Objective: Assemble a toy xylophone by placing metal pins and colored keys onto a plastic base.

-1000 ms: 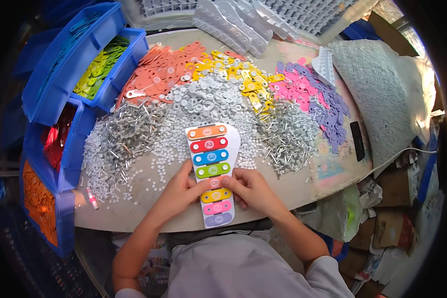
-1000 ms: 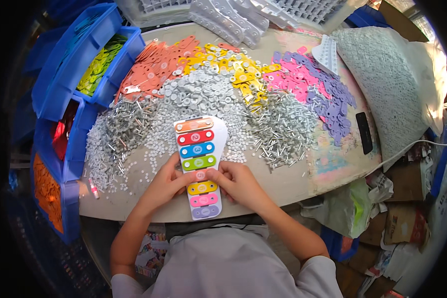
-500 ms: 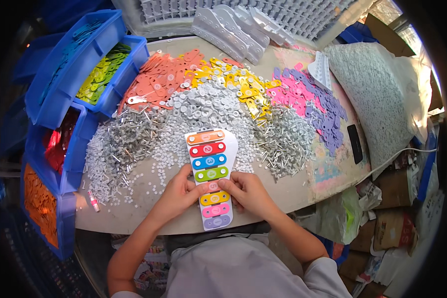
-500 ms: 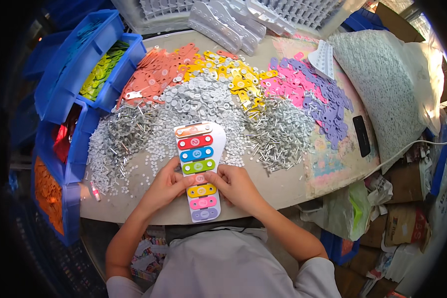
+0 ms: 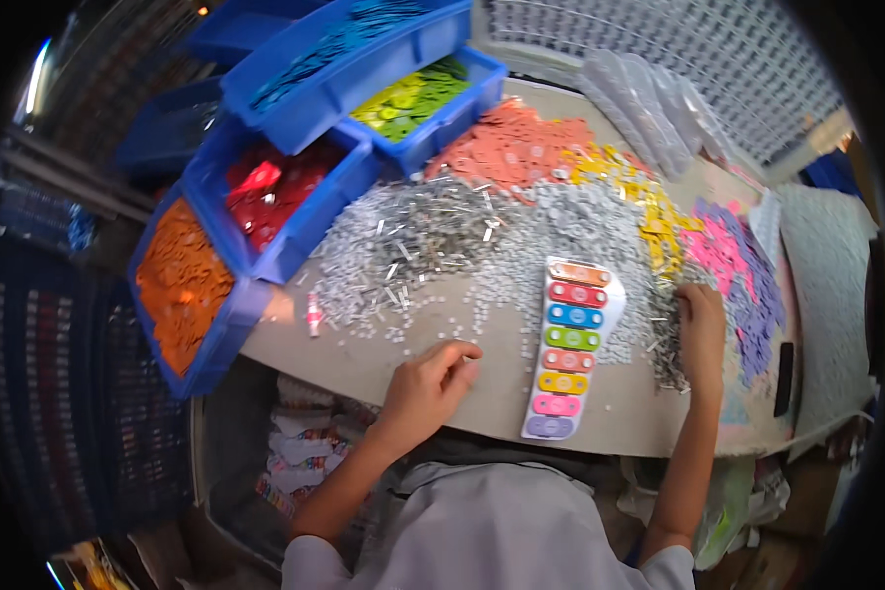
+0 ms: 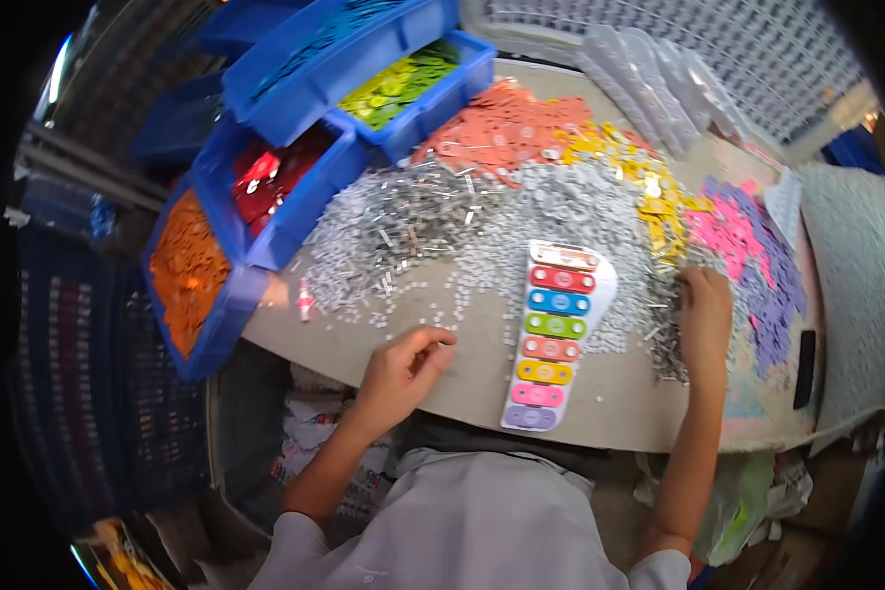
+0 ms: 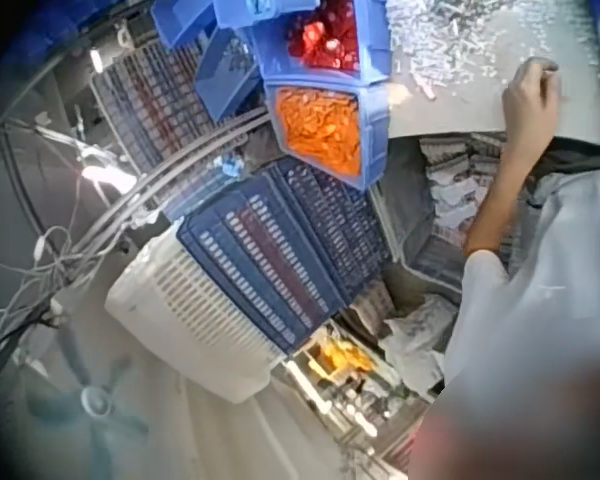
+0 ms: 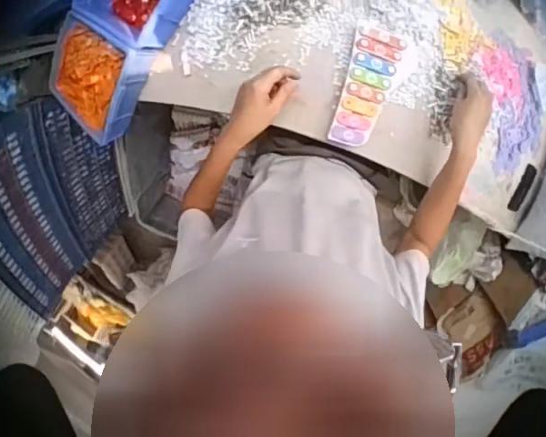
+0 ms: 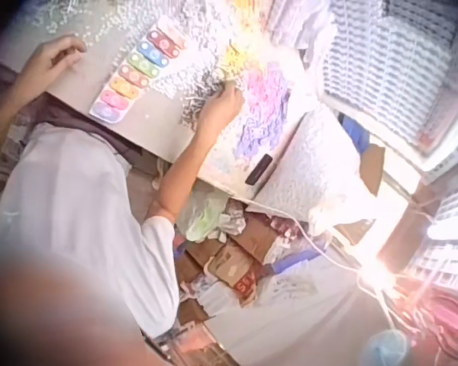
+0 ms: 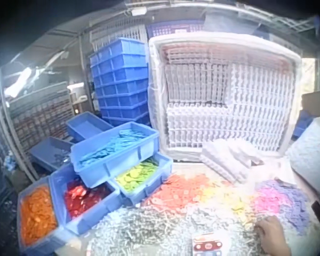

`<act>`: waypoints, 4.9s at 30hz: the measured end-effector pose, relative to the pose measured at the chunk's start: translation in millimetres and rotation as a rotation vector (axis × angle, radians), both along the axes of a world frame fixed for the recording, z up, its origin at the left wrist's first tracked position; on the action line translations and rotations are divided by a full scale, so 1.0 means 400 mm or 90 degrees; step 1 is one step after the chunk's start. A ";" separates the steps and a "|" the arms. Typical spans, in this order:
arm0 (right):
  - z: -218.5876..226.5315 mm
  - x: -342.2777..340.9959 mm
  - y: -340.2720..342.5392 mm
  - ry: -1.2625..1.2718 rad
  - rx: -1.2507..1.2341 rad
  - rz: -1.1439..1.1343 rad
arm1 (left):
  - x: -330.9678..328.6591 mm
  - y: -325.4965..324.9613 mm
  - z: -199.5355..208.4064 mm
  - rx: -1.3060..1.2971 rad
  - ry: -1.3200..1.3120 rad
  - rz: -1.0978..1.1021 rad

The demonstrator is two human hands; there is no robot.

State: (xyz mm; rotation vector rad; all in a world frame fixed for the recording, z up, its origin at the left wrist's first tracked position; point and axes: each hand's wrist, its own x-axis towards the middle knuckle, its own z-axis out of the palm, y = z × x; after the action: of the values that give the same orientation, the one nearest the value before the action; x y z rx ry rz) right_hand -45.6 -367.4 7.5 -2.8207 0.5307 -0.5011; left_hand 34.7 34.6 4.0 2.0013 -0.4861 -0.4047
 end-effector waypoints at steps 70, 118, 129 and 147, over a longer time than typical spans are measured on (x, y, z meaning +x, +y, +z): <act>-0.055 -0.123 0.324 0.131 0.956 -0.033 | 0.004 -0.161 -0.032 -0.222 0.534 -0.105; -0.015 0.032 -0.017 0.050 -0.072 0.025 | 0.032 0.189 -0.061 0.107 -0.210 0.294; 0.050 -0.046 0.133 -0.108 0.140 -0.041 | 0.136 0.234 -0.071 0.311 -0.432 0.307; 0.039 -0.175 0.368 0.069 0.872 0.018 | 0.022 0.074 0.030 -0.203 -0.159 0.302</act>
State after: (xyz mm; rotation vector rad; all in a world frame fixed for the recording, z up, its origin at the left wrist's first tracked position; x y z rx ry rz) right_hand -115.4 -220.1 23.2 -1.5263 0.5388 0.0718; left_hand 43.5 64.2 15.8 1.7863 -0.1965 0.2084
